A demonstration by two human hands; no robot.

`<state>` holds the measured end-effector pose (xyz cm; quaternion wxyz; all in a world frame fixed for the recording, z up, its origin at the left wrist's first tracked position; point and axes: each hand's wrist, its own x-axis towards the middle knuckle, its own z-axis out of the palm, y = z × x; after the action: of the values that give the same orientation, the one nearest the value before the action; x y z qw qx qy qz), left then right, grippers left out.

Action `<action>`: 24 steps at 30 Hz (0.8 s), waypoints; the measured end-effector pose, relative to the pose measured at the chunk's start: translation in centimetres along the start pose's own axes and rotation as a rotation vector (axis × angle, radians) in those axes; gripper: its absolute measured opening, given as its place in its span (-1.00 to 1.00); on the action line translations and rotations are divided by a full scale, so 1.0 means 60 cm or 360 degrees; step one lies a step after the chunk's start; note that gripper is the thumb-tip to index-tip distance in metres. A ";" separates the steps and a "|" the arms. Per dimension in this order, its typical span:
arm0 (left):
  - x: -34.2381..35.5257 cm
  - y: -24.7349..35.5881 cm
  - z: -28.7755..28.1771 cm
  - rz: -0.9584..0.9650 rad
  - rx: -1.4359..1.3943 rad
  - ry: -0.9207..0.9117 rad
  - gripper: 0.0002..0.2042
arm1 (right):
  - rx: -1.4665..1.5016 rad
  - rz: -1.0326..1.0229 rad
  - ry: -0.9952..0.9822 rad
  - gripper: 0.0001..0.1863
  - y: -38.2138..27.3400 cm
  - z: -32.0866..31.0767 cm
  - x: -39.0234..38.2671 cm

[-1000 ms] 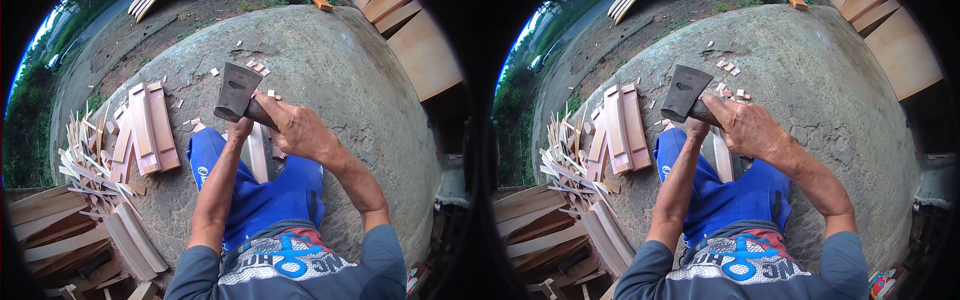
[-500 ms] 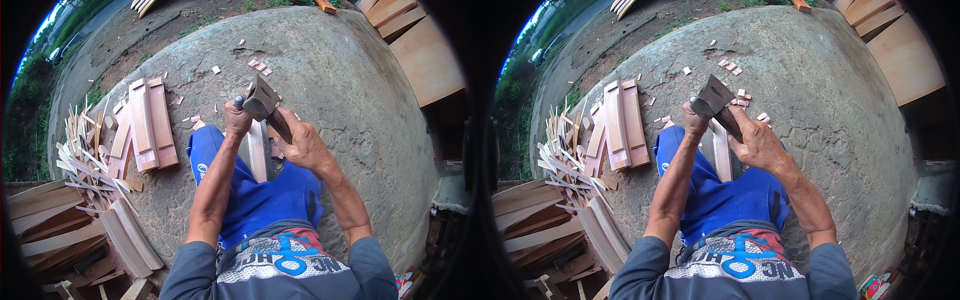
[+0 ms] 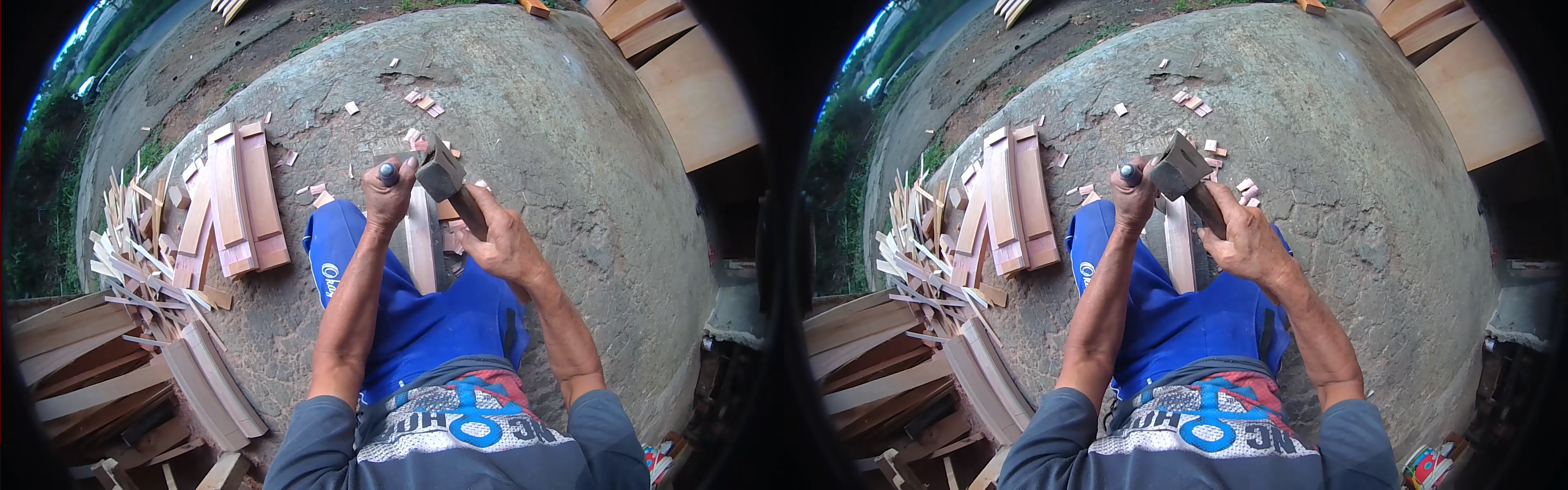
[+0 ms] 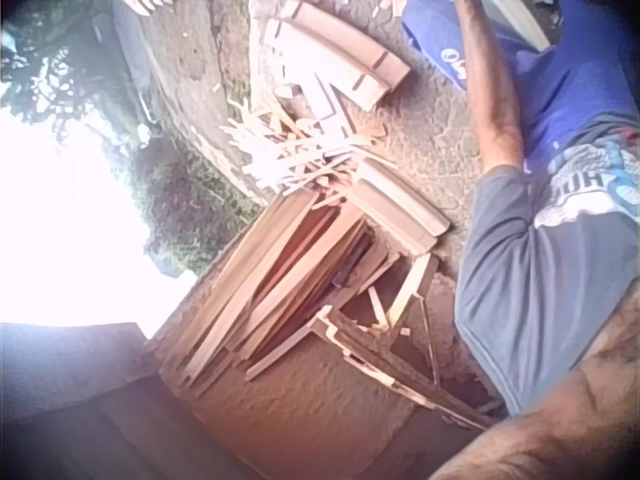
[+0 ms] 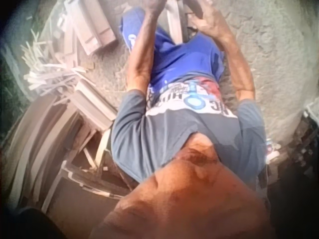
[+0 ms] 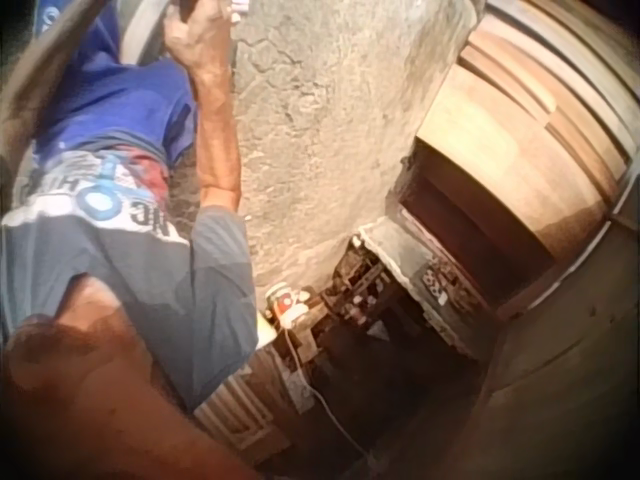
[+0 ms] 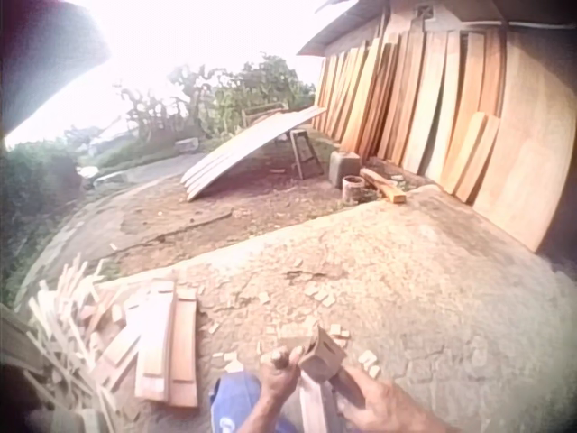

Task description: The person sits on the ground and uses a chisel and hammer to carve a rectangular wooden plank. They repeatedly strike the chisel to remove wood chips, occasionally repositioning the plank and clearing debris.

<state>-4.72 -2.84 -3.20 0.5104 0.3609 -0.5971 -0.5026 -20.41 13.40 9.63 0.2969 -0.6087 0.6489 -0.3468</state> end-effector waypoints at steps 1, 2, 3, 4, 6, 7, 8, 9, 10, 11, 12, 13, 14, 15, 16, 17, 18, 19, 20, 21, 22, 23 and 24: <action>-0.002 -0.001 -0.002 0.0039 0.0039 -0.0016 -0.64 | 0.0003 -0.0027 0.0009 -0.28 0.001 0.000 -0.001; -0.003 -0.001 -0.002 0.0077 0.0077 -0.0033 -0.64 | 0.0005 -0.0053 0.0019 -0.27 0.003 0.000 -0.001; -0.003 -0.002 -0.005 0.0053 0.0042 -0.0025 -0.64 | 0.0009 -0.0082 0.0024 -0.27 0.004 0.002 -0.002; -0.003 -0.002 -0.006 0.0029 0.0007 -0.0018 -0.64 | 0.0016 -0.0065 0.0014 -0.27 0.004 0.002 -0.002; -0.003 -0.002 -0.006 0.0001 -0.0013 0.0004 -0.64 | 0.0031 -0.0034 -0.0006 -0.27 0.002 0.002 -0.001; -0.004 -0.001 -0.004 -0.0003 0.0002 0.0018 -0.64 | 0.0024 -0.0012 -0.0002 -0.27 0.002 0.003 -0.002; -0.004 0.000 -0.002 -0.0007 0.0017 0.0032 -0.64 | 0.0018 0.0010 0.0003 -0.26 0.003 0.004 -0.003; -0.004 0.001 0.000 -0.0046 -0.0029 0.0044 -0.64 | 0.0010 0.0037 0.0007 -0.26 0.003 0.005 -0.005; -0.004 0.003 0.001 -0.0086 -0.0075 0.0056 -0.64 | 0.0012 0.0051 -0.0004 -0.26 0.003 0.005 -0.006; -0.004 0.005 0.003 -0.0126 -0.0120 0.0069 -0.64 | 0.0014 0.0066 -0.0015 -0.26 0.004 0.006 -0.005; -0.004 0.003 0.003 -0.0108 -0.0096 0.0077 -0.65 | 0.0017 0.0079 -0.0027 -0.27 0.003 0.006 -0.005; -0.005 0.001 0.003 -0.0091 -0.0073 0.0085 -0.67 | 0.0006 0.0061 -0.0032 -0.27 0.002 0.006 -0.003; -0.006 -0.001 0.003 -0.0074 -0.0049 0.0094 -0.68 | -0.0005 0.0043 -0.0037 -0.28 0.000 0.006 0.000; -0.007 -0.005 0.003 -0.0038 -0.0043 0.0108 -0.67 | -0.0012 0.0024 -0.0040 -0.28 -0.004 0.006 0.004; -0.010 -0.008 0.005 -0.0002 -0.0036 0.0123 -0.66 | -0.0040 -0.0020 -0.0066 -0.29 -0.011 0.003 0.010; -0.012 -0.011 0.006 0.0035 -0.0030 0.0138 -0.64 | -0.0068 -0.0065 -0.0093 -0.30 -0.020 -0.003 0.017; -0.015 -0.005 0.008 0.0042 -0.0066 0.0113 -0.77 | -0.0096 -0.0100 -0.0111 -0.31 -0.031 -0.010 0.023; -0.015 0.002 0.013 0.0050 -0.0131 0.0143 -0.82 | -0.0170 -0.0241 -0.0058 -0.32 -0.044 -0.017 0.030; -0.015 0.009 0.020 0.0058 -0.0197 0.0172 -0.86 | -0.0243 -0.0382 -0.0005 -0.33 -0.061 -0.026 0.038; -0.017 0.012 0.023 0.0064 -0.0264 0.0200 -0.90 | -0.0317 -0.0520 0.0049 -0.33 -0.081 -0.035 0.043; -0.020 0.012 0.016 0.0036 -0.0208 0.0090 -0.89 | -0.0422 -0.0609 0.0058 -0.35 -0.108 -0.049 0.047; -0.019 0.012 0.014 0.0121 -0.0096 0.0070 -0.86 | -0.0546 -0.0598 0.0000 -0.32 -0.109 -0.047 0.051; -0.016 0.016 0.018 0.0207 0.0007 0.0041 -0.84 | -0.0677 -0.0579 -0.0053 -0.29 -0.108 -0.048 0.055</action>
<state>-5.49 -1.44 -2.47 0.5489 0.3289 -0.6139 -0.4622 -19.23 10.27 16.70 0.1060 -0.7695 0.5822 -0.2403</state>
